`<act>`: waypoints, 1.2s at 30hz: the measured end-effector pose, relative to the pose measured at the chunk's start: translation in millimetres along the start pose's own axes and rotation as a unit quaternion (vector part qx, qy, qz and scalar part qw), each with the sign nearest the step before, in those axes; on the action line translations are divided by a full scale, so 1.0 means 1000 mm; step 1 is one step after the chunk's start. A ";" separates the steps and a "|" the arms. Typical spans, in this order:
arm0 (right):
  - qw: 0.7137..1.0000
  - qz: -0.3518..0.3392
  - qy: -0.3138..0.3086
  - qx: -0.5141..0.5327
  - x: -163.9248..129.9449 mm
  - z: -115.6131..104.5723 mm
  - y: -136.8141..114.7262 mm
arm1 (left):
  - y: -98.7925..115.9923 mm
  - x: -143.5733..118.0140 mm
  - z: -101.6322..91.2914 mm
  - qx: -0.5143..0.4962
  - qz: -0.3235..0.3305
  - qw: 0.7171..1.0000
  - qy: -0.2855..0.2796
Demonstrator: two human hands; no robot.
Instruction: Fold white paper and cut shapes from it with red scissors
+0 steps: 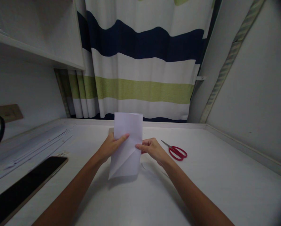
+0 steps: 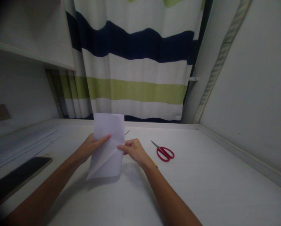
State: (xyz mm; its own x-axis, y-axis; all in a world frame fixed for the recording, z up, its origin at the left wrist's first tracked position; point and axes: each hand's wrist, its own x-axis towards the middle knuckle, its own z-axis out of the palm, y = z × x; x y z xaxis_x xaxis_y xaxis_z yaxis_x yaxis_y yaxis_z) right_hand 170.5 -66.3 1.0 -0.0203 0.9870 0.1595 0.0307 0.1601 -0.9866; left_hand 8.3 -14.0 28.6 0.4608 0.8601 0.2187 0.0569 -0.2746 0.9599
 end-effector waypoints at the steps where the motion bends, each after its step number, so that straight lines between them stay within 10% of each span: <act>1: 1.000 0.002 -0.003 0.004 0.000 0.000 0.001 | 0.000 0.000 0.000 0.001 -0.001 1.000 0.001; 36: 0.987 0.078 -0.033 0.137 -0.002 0.023 0.019 | -0.002 0.001 0.000 0.057 0.012 0.997 0.043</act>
State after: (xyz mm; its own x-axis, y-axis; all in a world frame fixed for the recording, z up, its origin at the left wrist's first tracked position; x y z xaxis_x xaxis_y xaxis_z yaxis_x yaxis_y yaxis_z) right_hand 147.8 -65.1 -19.2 -0.1024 0.9947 0.0113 -0.2327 -0.0129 -0.9725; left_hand 9.1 -12.7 26.9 0.3859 0.8850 0.2605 0.1495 -0.3386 0.9290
